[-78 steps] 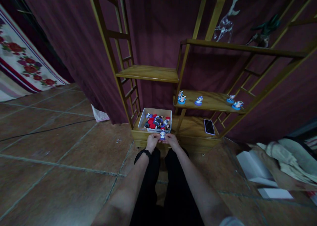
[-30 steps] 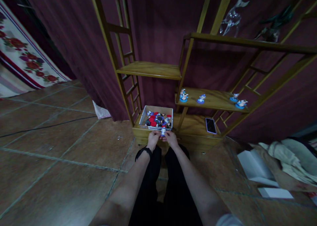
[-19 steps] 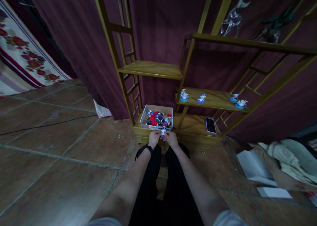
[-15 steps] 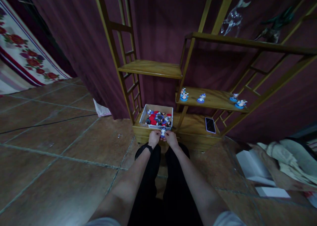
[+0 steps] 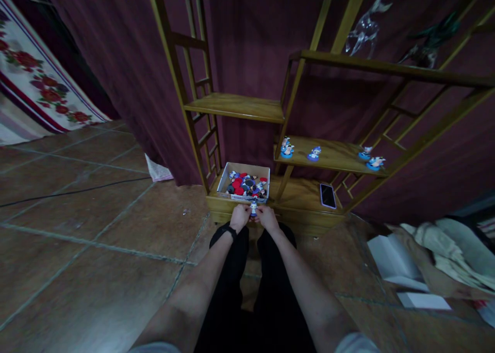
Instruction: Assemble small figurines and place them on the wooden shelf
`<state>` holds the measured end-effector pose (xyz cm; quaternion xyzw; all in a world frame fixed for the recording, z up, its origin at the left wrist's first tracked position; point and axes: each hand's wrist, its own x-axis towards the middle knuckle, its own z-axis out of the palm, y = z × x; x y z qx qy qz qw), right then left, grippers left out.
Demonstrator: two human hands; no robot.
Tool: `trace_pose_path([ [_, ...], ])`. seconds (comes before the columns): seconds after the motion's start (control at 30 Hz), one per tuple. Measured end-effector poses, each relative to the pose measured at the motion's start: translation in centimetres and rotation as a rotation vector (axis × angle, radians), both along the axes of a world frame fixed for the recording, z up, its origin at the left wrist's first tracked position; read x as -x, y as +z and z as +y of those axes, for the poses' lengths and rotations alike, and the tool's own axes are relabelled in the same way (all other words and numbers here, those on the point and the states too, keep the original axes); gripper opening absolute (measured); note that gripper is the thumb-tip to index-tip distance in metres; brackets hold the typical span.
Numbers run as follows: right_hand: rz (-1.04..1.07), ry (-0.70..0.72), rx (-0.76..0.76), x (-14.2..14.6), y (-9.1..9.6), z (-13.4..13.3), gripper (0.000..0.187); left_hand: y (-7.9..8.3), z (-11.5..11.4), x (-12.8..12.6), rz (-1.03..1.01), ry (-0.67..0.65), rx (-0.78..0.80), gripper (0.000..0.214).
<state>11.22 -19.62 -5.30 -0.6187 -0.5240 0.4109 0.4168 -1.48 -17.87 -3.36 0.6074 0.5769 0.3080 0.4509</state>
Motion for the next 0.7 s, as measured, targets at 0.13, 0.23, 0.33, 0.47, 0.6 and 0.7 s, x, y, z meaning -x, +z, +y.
trace_pose_path([
  [0.13, -0.003, -0.017, -0.007, 0.02, 0.01, -0.04, 0.011, 0.70, -0.24, -0.06, 0.116, 0.009, -0.085, 0.020],
  [0.23, 0.020, -0.025, 0.013, 0.09, 0.08, -0.02, 0.010, 1.02, -0.39, -0.09, 0.126, 0.019, -0.127, 0.021],
  [0.33, 0.039, -0.035, 0.027, 0.18, 0.21, -0.04, 0.011, 1.13, -0.50, -0.13, 0.123, 0.024, -0.148, 0.021],
  [0.47, 0.091, -0.036, 0.022, 0.22, 0.48, -0.22, 0.013, 1.09, -0.53, -0.08, 0.077, 0.040, -0.141, 0.019],
  [0.6, 0.102, -0.033, 0.022, 0.17, 0.75, -0.40, 0.013, 0.97, -0.49, 0.04, 0.069, 0.020, -0.156, 0.019],
  [0.7, 0.099, -0.029, 0.021, 0.14, 0.85, -0.45, 0.013, 0.95, -0.55, 0.09, 0.087, -0.003, -0.195, 0.019],
])
